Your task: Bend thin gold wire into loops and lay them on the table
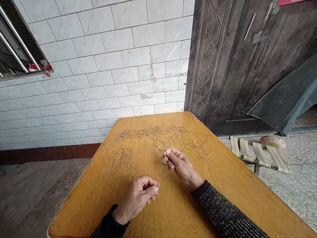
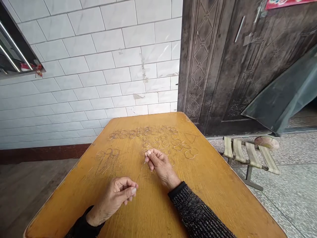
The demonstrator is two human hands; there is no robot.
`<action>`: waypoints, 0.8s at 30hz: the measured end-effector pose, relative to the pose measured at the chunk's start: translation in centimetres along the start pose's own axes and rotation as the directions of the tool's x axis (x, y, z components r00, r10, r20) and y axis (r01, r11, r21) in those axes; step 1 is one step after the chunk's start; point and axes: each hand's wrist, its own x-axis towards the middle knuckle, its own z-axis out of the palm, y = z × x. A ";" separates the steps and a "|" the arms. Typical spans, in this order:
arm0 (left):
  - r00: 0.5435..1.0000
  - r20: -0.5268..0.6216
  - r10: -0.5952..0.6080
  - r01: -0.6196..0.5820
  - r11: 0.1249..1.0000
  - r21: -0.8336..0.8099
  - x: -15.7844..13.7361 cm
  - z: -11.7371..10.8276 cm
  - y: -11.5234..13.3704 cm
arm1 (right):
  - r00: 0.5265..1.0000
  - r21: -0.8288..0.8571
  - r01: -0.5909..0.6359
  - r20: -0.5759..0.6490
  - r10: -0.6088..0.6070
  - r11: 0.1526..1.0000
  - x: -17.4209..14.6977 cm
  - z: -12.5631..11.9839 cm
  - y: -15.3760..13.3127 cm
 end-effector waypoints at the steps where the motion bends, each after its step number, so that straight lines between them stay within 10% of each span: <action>1: 0.999 -0.036 -0.006 0.006 1.000 0.008 -0.1 -0.3 -0.1 | 1.000 -0.041 -0.006 0.002 0.006 0.999 -0.1 0.0 0.1; 11: 0.845 -0.427 0.321 -0.035 0.831 0.555 0.7 -6.5 -0.2 | 0.996 -0.192 -0.082 0.013 0.086 0.978 -0.3 0.0 0.5; 24: 0.888 -0.404 0.219 0.111 0.751 0.651 2.8 -7.2 -2.5 | 0.993 -0.208 -0.104 0.036 0.114 0.973 -0.5 0.1 0.2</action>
